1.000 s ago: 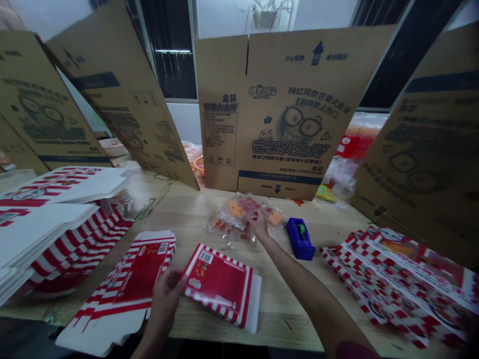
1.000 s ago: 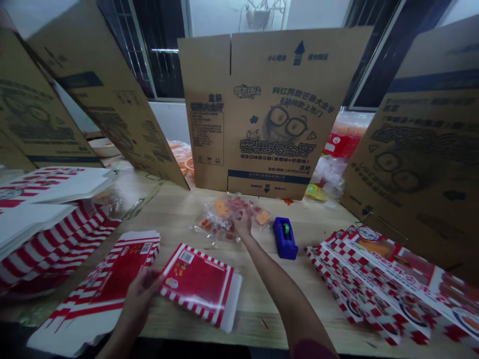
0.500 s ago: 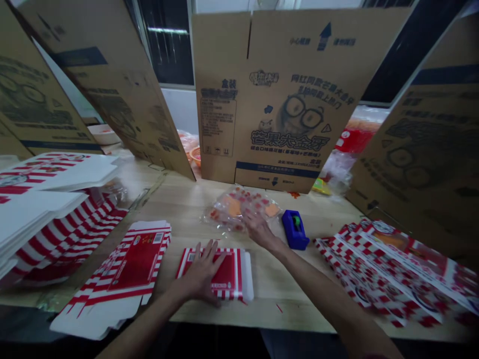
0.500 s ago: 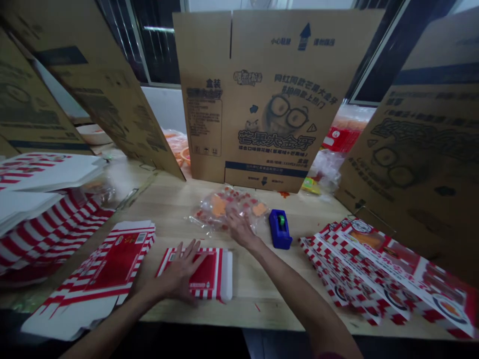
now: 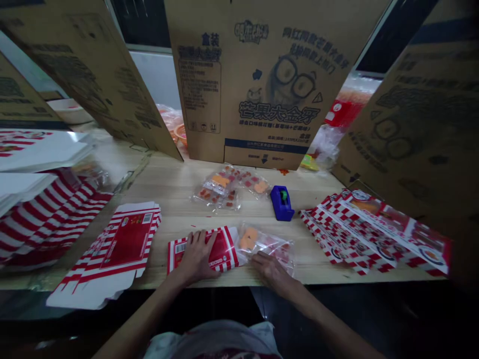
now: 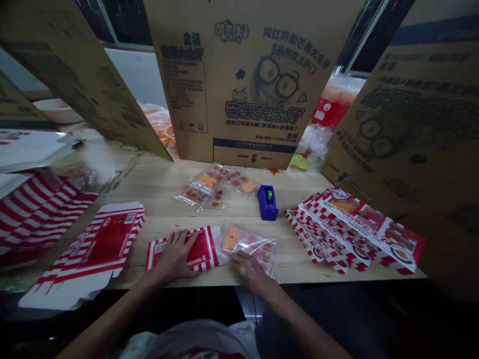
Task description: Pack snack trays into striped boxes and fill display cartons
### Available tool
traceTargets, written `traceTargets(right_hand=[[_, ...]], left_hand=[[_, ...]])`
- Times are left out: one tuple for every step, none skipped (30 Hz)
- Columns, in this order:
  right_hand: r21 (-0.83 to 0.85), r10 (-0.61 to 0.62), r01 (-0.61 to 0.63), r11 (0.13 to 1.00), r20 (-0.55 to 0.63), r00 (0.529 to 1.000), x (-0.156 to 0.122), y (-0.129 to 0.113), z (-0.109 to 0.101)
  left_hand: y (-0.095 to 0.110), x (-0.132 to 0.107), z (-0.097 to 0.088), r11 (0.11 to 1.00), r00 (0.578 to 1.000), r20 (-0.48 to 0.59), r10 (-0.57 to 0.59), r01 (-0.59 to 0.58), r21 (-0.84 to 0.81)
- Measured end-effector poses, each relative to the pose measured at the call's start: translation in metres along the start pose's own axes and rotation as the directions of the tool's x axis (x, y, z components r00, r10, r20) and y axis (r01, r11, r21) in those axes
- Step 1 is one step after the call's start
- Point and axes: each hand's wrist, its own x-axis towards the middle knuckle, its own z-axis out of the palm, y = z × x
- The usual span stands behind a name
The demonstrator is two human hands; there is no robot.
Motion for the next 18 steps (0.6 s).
traceTargets(right_hand=[[0.042, -0.023, 0.021, 0.999, 0.052, 0.998, 0.002, 0.001, -0.003], [0.068, -0.033, 0.027, 0.997, 0.087, 0.996, 0.007, 0.004, -0.007], [0.082, -0.021, 0.014, 0.997, 0.08, 0.997, 0.014, 0.008, -0.011], [0.095, 0.03, -0.031, 0.995, 0.008, 1.0, 0.024, 0.015, -0.016], [0.115, 0.104, -0.094, 0.989, -0.086, 0.991, 0.036, 0.024, -0.019], [0.145, 0.188, -0.163, 0.976, -0.175, 0.967, 0.05, 0.033, -0.022], [0.182, 0.267, -0.228, 0.956, -0.232, 0.935, 0.065, 0.043, -0.022], [0.224, 0.331, -0.279, 0.934, -0.248, 0.91, 0.08, 0.053, -0.021], [0.25, 0.359, -0.302, 0.92, -0.226, 0.906, 0.094, 0.061, -0.019], [0.276, 0.374, -0.316, 0.908, -0.192, 0.907, 0.106, 0.067, -0.015], [0.295, 0.373, -0.317, 0.901, -0.157, 0.914, 0.116, 0.072, -0.01], [0.311, 0.363, -0.31, 0.898, -0.13, 0.923, 0.123, 0.074, -0.005], [0.328, 0.356, -0.303, 0.895, -0.114, 0.928, 0.127, 0.075, 0.0], [0.344, 0.351, -0.295, 0.891, -0.11, 0.93, 0.129, 0.074, 0.005], [0.358, 0.346, -0.285, 0.889, -0.118, 0.931, 0.127, 0.072, 0.009], [0.37, 0.34, -0.271, 0.889, -0.135, 0.931, 0.124, 0.069, 0.013], [0.378, 0.334, -0.257, 0.89, -0.156, 0.93, 0.12, 0.066, 0.015], [0.383, 0.328, -0.242, 0.891, -0.177, 0.928, 0.116, 0.063, 0.017]], left_hand=[[0.002, 0.0, 0.0, 1.0, 1.0, -0.002, -0.001, 0.001, 0.008], [0.003, -0.001, 0.0, 1.0, 1.0, 0.0, 0.001, -0.001, 0.012], [0.004, -0.001, 0.001, 1.0, 1.0, 0.004, 0.004, -0.004, 0.011], [0.005, -0.002, 0.001, 1.0, 1.0, 0.008, 0.007, -0.007, 0.008], [0.006, -0.003, 0.002, 1.0, 1.0, 0.009, 0.011, -0.011, 0.004], [0.007, -0.003, 0.003, 1.0, 1.0, 0.007, 0.012, -0.012, 0.0], [0.008, -0.004, 0.003, 1.0, 1.0, 0.004, 0.013, -0.013, -0.002], [0.009, -0.005, 0.004, 1.0, 1.0, -0.001, 0.015, -0.015, -0.005], [0.009, -0.005, 0.005, 1.0, 1.0, -0.007, 0.016, -0.016, -0.008], [0.01, -0.006, 0.005, 1.0, 1.0, -0.016, 0.018, -0.018, -0.01], [0.009, -0.006, 0.006, 1.0, 0.999, -0.028, 0.02, -0.02, -0.013], [0.009, -0.006, 0.007, 1.0, 0.999, -0.044, 0.022, -0.022, -0.016], [0.008, -0.006, 0.009, 1.0, 0.998, -0.064, 0.023, -0.024, -0.019], [0.008, -0.006, 0.01, 0.999, 0.996, -0.085, 0.021, -0.023, -0.023], [0.007, -0.006, 0.012, 0.999, 0.994, -0.106, 0.018, -0.021, -0.029], [0.006, -0.006, 0.014, 0.999, 0.992, -0.124, 0.015, -0.019, -0.035], [0.005, -0.006, 0.015, 0.999, 0.99, -0.138, 0.011, -0.017, -0.041], [0.005, -0.006, 0.017, 0.999, 0.989, -0.147, 0.011, -0.018, -0.045]])
